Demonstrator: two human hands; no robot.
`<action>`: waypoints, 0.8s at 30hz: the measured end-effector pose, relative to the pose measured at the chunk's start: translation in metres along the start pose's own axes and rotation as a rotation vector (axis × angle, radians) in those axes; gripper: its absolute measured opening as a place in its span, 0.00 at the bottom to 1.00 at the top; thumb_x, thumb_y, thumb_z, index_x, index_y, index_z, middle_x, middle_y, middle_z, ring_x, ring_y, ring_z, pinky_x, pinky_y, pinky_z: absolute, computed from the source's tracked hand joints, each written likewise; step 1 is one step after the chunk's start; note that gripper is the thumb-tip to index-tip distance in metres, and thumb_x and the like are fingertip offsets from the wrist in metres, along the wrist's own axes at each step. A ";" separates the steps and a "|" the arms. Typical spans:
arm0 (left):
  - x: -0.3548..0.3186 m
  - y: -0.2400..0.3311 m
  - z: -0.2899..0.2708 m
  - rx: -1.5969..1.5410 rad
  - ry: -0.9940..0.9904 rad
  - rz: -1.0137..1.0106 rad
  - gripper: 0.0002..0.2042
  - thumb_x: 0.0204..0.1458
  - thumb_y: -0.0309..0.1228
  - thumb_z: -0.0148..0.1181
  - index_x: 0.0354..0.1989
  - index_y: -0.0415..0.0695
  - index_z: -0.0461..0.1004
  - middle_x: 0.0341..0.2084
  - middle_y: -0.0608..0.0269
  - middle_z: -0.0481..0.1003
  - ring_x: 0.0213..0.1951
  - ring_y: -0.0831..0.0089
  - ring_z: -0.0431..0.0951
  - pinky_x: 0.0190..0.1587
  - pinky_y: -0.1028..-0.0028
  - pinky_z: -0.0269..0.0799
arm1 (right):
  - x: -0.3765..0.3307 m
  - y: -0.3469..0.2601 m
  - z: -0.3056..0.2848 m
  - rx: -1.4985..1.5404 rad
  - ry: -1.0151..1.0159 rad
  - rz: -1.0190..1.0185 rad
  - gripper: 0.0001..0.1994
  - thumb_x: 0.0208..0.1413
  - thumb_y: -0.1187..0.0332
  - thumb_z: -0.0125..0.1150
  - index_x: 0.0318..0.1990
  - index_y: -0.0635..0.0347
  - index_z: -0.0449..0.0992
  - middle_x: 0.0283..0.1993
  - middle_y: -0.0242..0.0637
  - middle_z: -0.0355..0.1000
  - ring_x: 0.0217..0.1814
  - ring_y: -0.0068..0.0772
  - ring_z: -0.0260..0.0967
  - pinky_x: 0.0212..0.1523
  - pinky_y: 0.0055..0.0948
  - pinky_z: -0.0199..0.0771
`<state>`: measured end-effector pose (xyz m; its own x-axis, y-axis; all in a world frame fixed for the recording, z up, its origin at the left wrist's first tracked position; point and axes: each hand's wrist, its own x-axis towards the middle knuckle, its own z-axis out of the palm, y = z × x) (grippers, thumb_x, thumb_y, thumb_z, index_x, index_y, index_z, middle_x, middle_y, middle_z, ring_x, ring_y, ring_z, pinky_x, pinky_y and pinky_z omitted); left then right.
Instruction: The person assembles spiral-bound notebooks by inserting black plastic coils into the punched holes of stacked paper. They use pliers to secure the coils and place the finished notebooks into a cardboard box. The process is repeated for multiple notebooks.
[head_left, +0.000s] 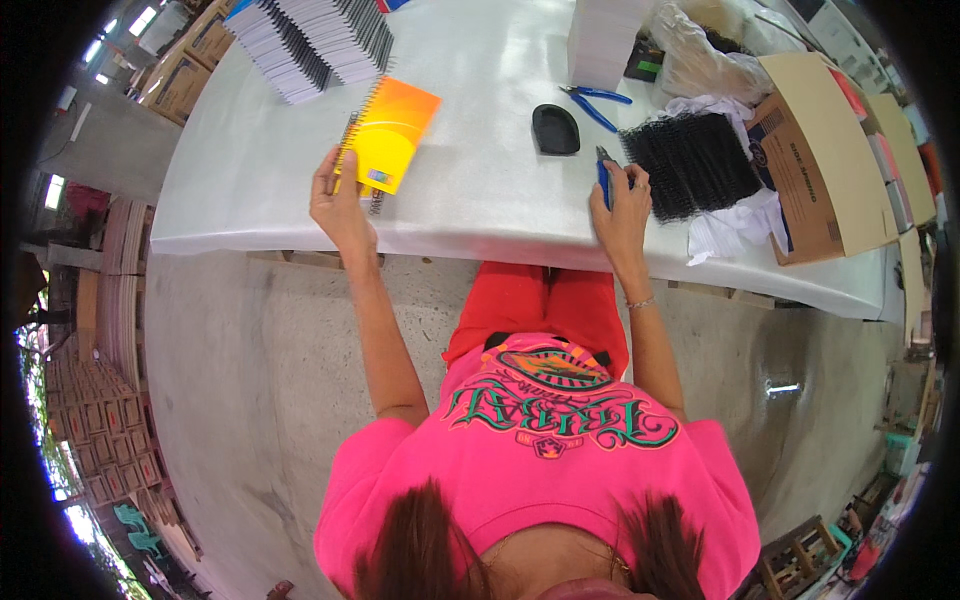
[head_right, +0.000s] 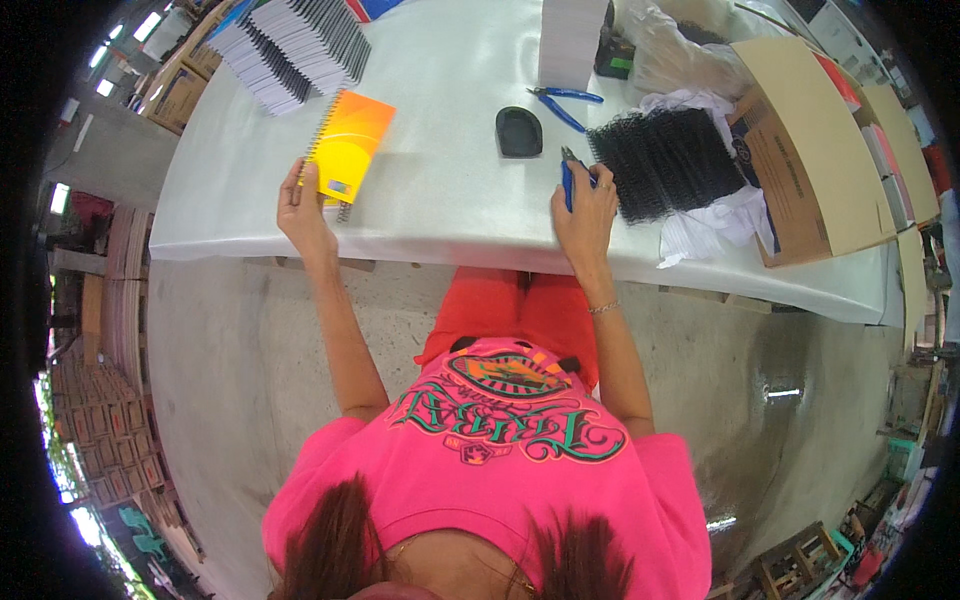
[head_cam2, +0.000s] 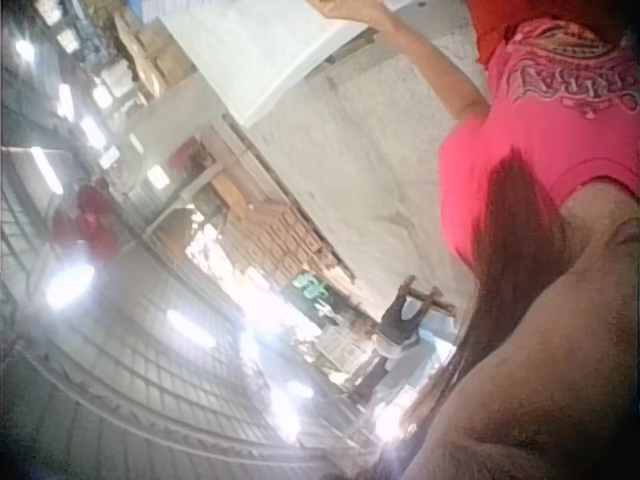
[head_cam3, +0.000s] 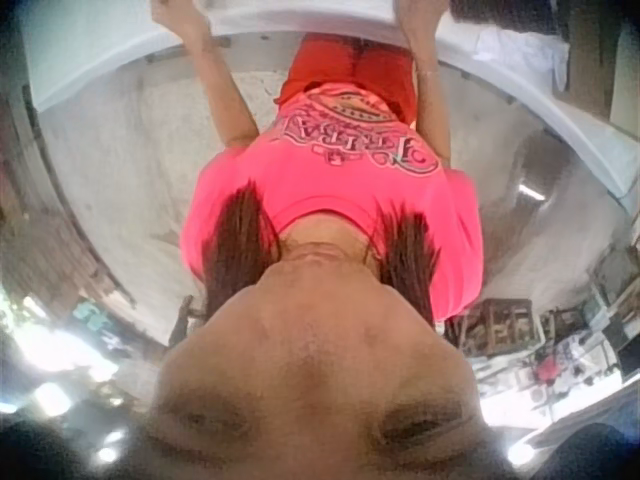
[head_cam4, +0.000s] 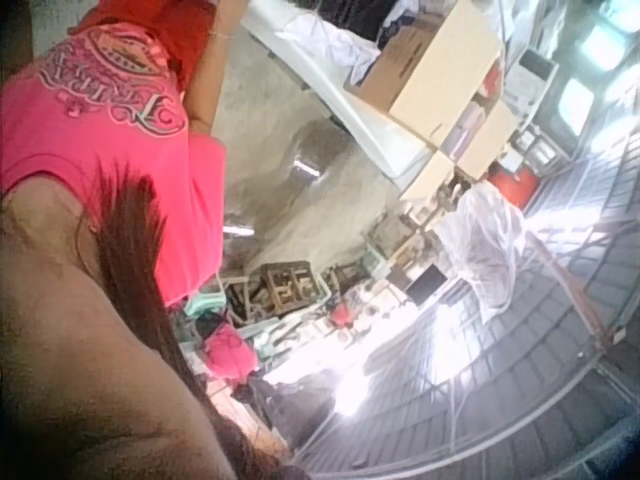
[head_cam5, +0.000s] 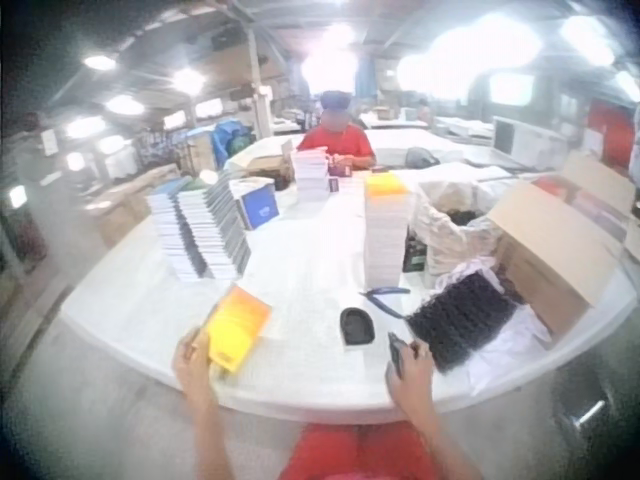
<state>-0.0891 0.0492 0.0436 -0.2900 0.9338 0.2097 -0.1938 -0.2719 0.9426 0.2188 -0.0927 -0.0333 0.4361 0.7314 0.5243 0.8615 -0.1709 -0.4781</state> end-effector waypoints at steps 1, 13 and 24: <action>0.013 -0.005 -0.009 -0.004 0.027 0.023 0.16 0.56 0.28 0.66 0.51 0.36 0.75 0.38 0.61 0.77 0.37 0.80 0.76 0.39 0.81 0.73 | -0.001 -0.002 0.002 -0.016 0.012 -0.010 0.21 0.53 0.69 0.60 0.57 0.57 0.71 0.54 0.53 0.61 0.57 0.56 0.62 0.59 0.51 0.60; 0.158 0.031 -0.047 0.310 -0.402 -0.088 0.21 0.59 0.37 0.63 0.56 0.37 0.71 0.45 0.59 0.76 0.46 0.77 0.75 0.50 0.78 0.71 | 0.000 -0.007 -0.002 0.001 -0.014 0.007 0.19 0.55 0.68 0.59 0.55 0.57 0.73 0.56 0.55 0.62 0.59 0.56 0.61 0.61 0.51 0.60; 0.207 0.043 0.015 0.937 -1.206 -0.099 0.19 0.56 0.43 0.63 0.49 0.43 0.74 0.45 0.62 0.76 0.50 0.76 0.72 0.51 0.77 0.66 | -0.001 -0.010 -0.003 0.010 -0.022 0.008 0.19 0.55 0.68 0.60 0.56 0.56 0.74 0.56 0.55 0.64 0.60 0.56 0.61 0.62 0.49 0.58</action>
<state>-0.1436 0.2342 0.1311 0.6887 0.6912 -0.2189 0.6115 -0.3914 0.6876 0.2105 -0.0937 -0.0275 0.4368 0.7445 0.5049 0.8553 -0.1699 -0.4894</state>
